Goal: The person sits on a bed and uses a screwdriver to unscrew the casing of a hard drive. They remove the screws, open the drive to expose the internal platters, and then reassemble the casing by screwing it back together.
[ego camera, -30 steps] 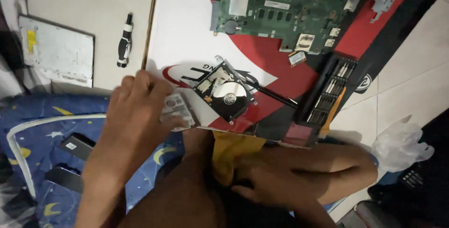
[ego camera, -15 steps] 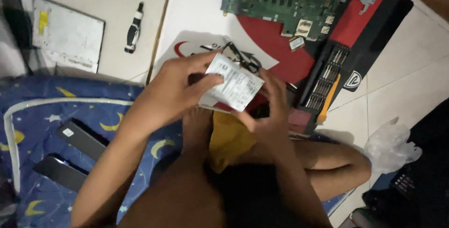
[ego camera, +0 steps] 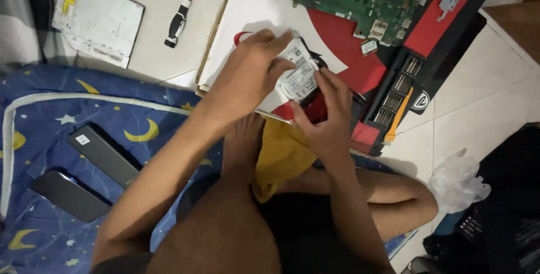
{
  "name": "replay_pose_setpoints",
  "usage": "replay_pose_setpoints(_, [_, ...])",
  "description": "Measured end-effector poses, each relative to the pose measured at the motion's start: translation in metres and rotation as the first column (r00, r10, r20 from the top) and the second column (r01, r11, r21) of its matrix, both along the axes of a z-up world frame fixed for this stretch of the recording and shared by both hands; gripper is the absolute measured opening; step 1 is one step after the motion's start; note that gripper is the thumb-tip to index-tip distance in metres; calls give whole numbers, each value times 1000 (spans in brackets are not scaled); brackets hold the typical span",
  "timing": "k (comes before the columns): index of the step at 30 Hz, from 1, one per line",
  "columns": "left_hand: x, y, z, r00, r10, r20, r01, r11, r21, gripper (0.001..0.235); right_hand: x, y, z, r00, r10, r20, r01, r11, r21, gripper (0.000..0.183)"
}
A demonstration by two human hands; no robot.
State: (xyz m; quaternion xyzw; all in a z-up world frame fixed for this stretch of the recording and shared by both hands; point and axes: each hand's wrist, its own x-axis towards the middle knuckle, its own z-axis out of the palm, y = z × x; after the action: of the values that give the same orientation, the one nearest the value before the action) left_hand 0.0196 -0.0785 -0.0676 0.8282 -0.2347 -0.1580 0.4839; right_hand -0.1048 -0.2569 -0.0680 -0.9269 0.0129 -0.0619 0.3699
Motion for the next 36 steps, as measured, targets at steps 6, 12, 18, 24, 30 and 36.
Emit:
replay_pose_setpoints(6, [1,-6,-7,982,-90,169,94,995,-14,22,5,-1,12,985,-61,-162,57,998,-30,48])
replay_pose_setpoints(12, [-7,3,-7,991,-73,110,77,996,-40,39,1,-4,5,986,-33,-165,21,997,-75,48])
replay_pose_setpoints(18, [-19,-4,-8,978,82,192,-64,993,-99,38,-9,-18,-24,987,103,-126,-120,983,-138,60])
replay_pose_setpoints(24, [-14,-31,1,951,290,107,-302,945,126,37,-2,-16,-7,974,135,-181,-153,984,-89,49])
replay_pose_setpoints(30, [27,-35,60,813,154,-561,-79,984,157,24,-1,-27,-3,879,2,-477,75,987,142,66])
replay_pose_setpoints(36, [12,-50,27,562,150,-813,-252,968,4,20,-3,-30,2,928,-46,-369,150,954,259,68])
